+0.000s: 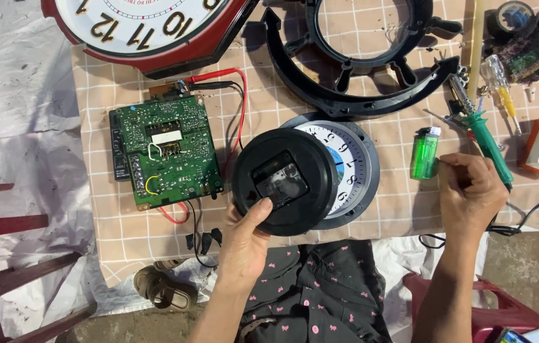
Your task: Assembling a ship wheel clock by fitting the clock mechanism into the frame and securing it with a screwdriver.
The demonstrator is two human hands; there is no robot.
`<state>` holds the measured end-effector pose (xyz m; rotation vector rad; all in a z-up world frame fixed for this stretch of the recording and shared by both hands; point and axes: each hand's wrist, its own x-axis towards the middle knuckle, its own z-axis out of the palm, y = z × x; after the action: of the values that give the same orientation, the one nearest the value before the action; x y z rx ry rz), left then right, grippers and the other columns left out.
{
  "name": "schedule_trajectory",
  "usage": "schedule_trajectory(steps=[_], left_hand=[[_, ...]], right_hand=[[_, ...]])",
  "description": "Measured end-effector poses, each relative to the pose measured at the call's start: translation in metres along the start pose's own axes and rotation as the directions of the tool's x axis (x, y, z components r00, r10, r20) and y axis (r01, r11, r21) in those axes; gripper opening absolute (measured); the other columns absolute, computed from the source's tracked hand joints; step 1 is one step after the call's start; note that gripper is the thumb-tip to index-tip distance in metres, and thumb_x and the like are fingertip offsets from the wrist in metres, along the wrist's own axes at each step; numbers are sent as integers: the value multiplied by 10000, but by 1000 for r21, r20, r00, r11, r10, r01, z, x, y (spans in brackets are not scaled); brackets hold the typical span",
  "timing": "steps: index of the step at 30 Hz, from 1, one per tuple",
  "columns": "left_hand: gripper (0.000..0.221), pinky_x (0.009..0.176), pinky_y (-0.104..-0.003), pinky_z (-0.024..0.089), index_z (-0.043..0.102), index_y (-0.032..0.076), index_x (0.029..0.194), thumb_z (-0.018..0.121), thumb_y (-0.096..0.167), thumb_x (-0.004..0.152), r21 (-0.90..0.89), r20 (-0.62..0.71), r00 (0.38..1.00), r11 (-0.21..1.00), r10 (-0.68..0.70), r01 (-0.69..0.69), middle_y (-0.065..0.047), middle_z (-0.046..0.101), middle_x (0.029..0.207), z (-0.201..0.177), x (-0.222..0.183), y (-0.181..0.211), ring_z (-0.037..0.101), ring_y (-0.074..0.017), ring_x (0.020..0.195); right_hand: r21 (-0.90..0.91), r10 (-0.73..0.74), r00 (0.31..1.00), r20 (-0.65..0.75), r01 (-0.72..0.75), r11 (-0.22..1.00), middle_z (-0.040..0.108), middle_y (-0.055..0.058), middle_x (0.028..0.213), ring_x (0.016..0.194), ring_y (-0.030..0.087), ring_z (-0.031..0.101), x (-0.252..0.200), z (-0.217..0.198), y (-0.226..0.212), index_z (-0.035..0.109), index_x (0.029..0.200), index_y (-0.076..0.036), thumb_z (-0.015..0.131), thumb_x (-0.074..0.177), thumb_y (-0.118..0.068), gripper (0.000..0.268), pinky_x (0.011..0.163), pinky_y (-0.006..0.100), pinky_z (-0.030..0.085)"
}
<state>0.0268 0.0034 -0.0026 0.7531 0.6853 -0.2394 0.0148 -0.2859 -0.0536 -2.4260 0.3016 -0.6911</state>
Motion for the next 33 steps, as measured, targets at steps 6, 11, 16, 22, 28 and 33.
schedule_trajectory(steps=[6, 11, 16, 22, 28, 33], left_hand=[[448, 822, -410, 490, 559, 67, 1003, 661, -45, 582, -50, 3, 979, 978, 202, -202, -129, 602, 1036, -1, -7, 12, 569, -258, 963], [520, 845, -435, 479, 508, 59, 1109, 642, -36, 616, -1, 63, 970, 972, 233, -233, -132, 580, 1077, -7, -14, 7, 549, -273, 1001], [706, 888, -439, 468, 485, 113, 1177, 595, -135, 525, 132, -54, 995, 988, 84, -77, -137, 590, 1085, 0, -23, -18, 545, -275, 1009], [364, 782, -337, 525, 546, 24, 1017, 655, 25, 669, 318, 368, 927, 925, 80, -207, -105, 616, 942, -1, -35, -49, 586, -214, 877], [535, 908, -310, 459, 426, 33, 1152, 668, 124, 683, 537, 396, 907, 764, 147, -358, -120, 553, 1093, 8, -36, -33, 545, -199, 1044], [519, 465, -163, 441, 456, 147, 1245, 597, 218, 750, 745, 346, 925, 553, 156, -372, -52, 544, 896, -3, -19, -24, 464, -87, 596]], right_hand=[[118, -24, 987, -161, 43, 992, 562, 184, 883, 792, 230, 489, -3, -4, -8, 626, 981, 106, 533, 851, 190, 180, 626, 281, 370], [155, -95, 937, -336, 154, 976, 479, 123, 777, 626, 176, 393, -43, -1, -34, 559, 945, 38, 508, 893, 180, 160, 543, 273, 316], [461, 40, 999, 2, -36, 887, 582, 126, 896, 623, 154, 615, -81, 3, -95, 479, 1084, 32, 425, 804, -6, 288, 530, 226, 509], [753, 452, 677, 581, -657, 17, 537, 89, 1091, 924, 143, 524, -94, 6, -98, 416, 1196, 1, 628, 643, -40, 594, 764, 264, 434], [607, 647, 562, 514, -772, 189, 503, 157, 1120, 924, 213, 510, -85, -2, -109, 355, 1257, -1, 558, 648, -45, 644, 800, 306, 417], [624, 567, 667, 483, -717, 312, 543, 135, 1002, 896, 170, 510, -60, -5, -117, 414, 1195, -28, 587, 676, -63, 548, 810, 240, 418]])
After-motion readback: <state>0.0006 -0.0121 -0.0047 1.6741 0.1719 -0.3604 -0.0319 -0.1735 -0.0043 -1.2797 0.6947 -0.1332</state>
